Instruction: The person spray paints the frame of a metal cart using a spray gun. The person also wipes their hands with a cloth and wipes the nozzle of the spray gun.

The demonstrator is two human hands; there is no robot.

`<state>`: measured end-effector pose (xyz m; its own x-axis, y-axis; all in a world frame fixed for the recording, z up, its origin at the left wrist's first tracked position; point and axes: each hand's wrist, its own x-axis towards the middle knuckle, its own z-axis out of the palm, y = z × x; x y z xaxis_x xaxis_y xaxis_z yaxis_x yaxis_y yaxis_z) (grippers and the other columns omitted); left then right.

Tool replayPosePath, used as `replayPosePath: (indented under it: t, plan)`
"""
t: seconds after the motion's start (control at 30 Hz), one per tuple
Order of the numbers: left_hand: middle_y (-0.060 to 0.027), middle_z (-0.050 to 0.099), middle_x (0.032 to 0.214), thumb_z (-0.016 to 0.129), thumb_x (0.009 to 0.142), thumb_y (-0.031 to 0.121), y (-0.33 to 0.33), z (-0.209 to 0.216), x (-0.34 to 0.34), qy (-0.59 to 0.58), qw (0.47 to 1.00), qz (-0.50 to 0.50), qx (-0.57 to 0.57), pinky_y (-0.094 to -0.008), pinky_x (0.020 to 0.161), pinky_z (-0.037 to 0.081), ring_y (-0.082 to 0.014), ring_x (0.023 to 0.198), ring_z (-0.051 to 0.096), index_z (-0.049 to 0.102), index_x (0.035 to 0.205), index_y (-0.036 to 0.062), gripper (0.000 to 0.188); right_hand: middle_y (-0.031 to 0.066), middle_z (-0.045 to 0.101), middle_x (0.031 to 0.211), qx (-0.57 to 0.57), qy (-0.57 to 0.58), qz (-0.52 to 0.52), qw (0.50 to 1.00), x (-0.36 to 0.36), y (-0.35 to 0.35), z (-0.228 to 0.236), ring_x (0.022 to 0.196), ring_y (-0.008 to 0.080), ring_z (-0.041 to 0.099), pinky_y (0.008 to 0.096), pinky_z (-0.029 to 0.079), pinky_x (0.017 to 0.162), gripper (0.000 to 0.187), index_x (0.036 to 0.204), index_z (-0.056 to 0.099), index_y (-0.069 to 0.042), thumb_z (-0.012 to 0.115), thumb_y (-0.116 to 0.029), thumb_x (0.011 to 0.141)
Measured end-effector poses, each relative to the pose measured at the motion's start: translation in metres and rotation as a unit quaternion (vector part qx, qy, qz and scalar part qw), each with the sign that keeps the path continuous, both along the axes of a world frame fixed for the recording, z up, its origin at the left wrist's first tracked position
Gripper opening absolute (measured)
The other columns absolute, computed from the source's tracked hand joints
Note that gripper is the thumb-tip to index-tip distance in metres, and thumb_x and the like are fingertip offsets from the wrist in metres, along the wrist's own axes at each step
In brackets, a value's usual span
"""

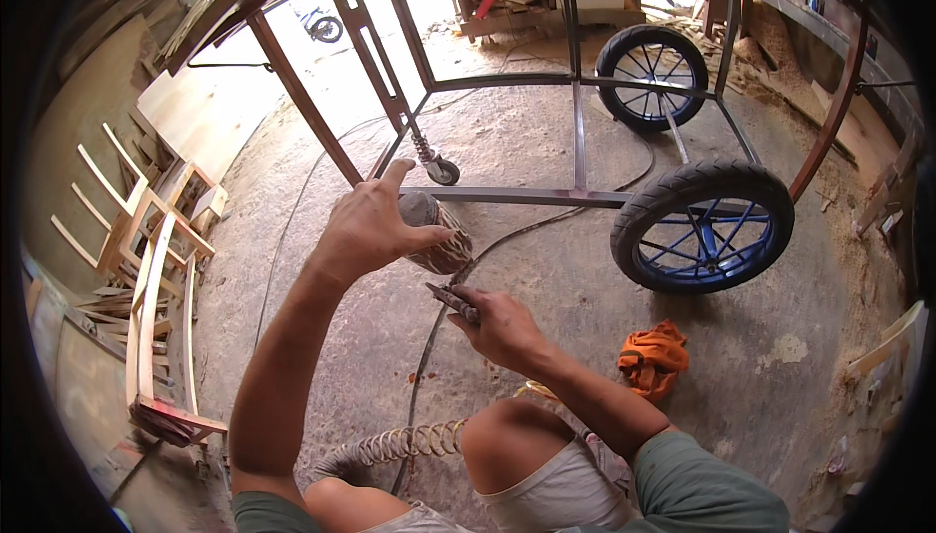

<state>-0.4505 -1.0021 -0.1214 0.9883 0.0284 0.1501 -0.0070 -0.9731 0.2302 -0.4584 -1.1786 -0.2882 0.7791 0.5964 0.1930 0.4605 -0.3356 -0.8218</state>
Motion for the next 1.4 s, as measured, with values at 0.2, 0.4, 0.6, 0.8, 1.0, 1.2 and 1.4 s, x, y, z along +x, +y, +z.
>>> replayPosePath:
  t: [0.2, 0.4, 0.6, 0.8, 1.0, 1.2, 1.4]
  plan:
    - [-0.0234, 0.072, 0.091, 0.091, 0.071, 0.047, -0.017, 0.008, 0.007, 0.041, 0.999, -0.002, -0.015, -0.0396, 0.08, 0.056, -0.0305, 0.085, 0.073, 0.048, 0.141, -0.0021, 0.096, 0.0232, 0.07, 0.104, 0.031, -0.008, -0.015, 0.999, 0.004, -0.01, -0.008, 0.094, 0.0449, 0.068, 0.052, 0.054, 0.081, 0.039, 0.13, 0.064, -0.005, 0.068, -0.024, 0.095]
    - [-0.0158, 0.07, 0.08, 0.091, 0.074, 0.038, -0.026, 0.032, 0.019, 0.018, 0.998, -0.032, -0.043, -0.0329, 0.067, 0.053, -0.0214, 0.072, 0.068, 0.047, 0.141, -0.0044, 0.091, 0.0239, 0.072, 0.105, 0.081, -0.035, -0.038, 0.995, 0.011, -0.017, 0.006, 0.091, 0.0407, 0.071, 0.0459, 0.055, 0.078, 0.044, 0.134, 0.064, -0.005, 0.073, -0.022, 0.094]
    - [-0.0273, 0.073, 0.097, 0.092, 0.075, 0.029, -0.017, 0.075, 0.023, 0.052, 0.991, -0.019, -0.122, -0.0317, 0.076, 0.059, -0.025, 0.087, 0.074, 0.039, 0.145, -0.0108, 0.097, 0.0243, 0.071, 0.108, 0.203, -0.085, -0.007, 0.976, 0.016, -0.028, 0.014, 0.091, 0.039, 0.073, 0.0414, 0.057, 0.076, 0.045, 0.134, 0.064, 0.0, 0.075, -0.014, 0.093]
    - [-0.0275, 0.072, 0.085, 0.093, 0.069, 0.045, -0.011, 0.092, 0.026, 0.012, 0.994, -0.049, -0.099, -0.0334, 0.065, 0.058, -0.0257, 0.074, 0.074, 0.039, 0.144, -0.0152, 0.11, 0.0218, 0.073, 0.116, 0.338, -0.096, 0.043, 0.935, 0.026, -0.015, -0.002, 0.102, 0.0292, 0.075, 0.0363, 0.058, 0.085, 0.05, 0.135, 0.063, 0.001, 0.079, -0.004, 0.088]
    - [-0.0466, 0.05, 0.135, 0.091, 0.06, 0.067, -0.016, 0.116, 0.003, -0.063, 0.997, -0.035, 0.033, -0.0497, 0.101, 0.053, -0.0425, 0.126, 0.061, 0.028, 0.158, -0.0029, 0.135, 0.0169, 0.077, 0.105, 0.429, -0.077, 0.023, 0.9, 0.036, 0.008, -0.003, 0.098, 0.0223, 0.075, 0.0334, 0.059, 0.082, 0.048, 0.132, 0.065, 0.002, 0.079, 0.0, 0.086]
    - [-0.0225, 0.043, 0.158, 0.078, 0.058, 0.085, 0.024, 0.08, -0.117, -0.168, 0.986, -0.002, 0.012, -0.0518, 0.122, 0.031, -0.0365, 0.148, 0.04, 0.034, 0.158, 0.0036, 0.136, 0.0163, 0.076, 0.106, 0.542, -0.03, -0.054, 0.838, 0.079, -0.003, 0.019, 0.094, 0.0201, 0.075, 0.0308, 0.06, 0.078, 0.05, 0.132, 0.065, 0.002, 0.079, 0.002, 0.085]
    - [-0.0248, 0.056, 0.144, 0.078, 0.08, 0.067, 0.058, -0.063, -0.289, -0.058, 0.95, 0.286, -0.109, -0.0457, 0.118, 0.035, -0.0373, 0.14, 0.048, 0.045, 0.149, -0.0048, 0.104, 0.0054, 0.074, 0.088, 0.632, 0.009, -0.088, 0.77, 0.109, 0.003, 0.073, 0.071, 0.0068, 0.067, 0.0213, 0.049, 0.059, 0.03, 0.12, 0.07, 0.004, 0.075, -0.005, 0.092]
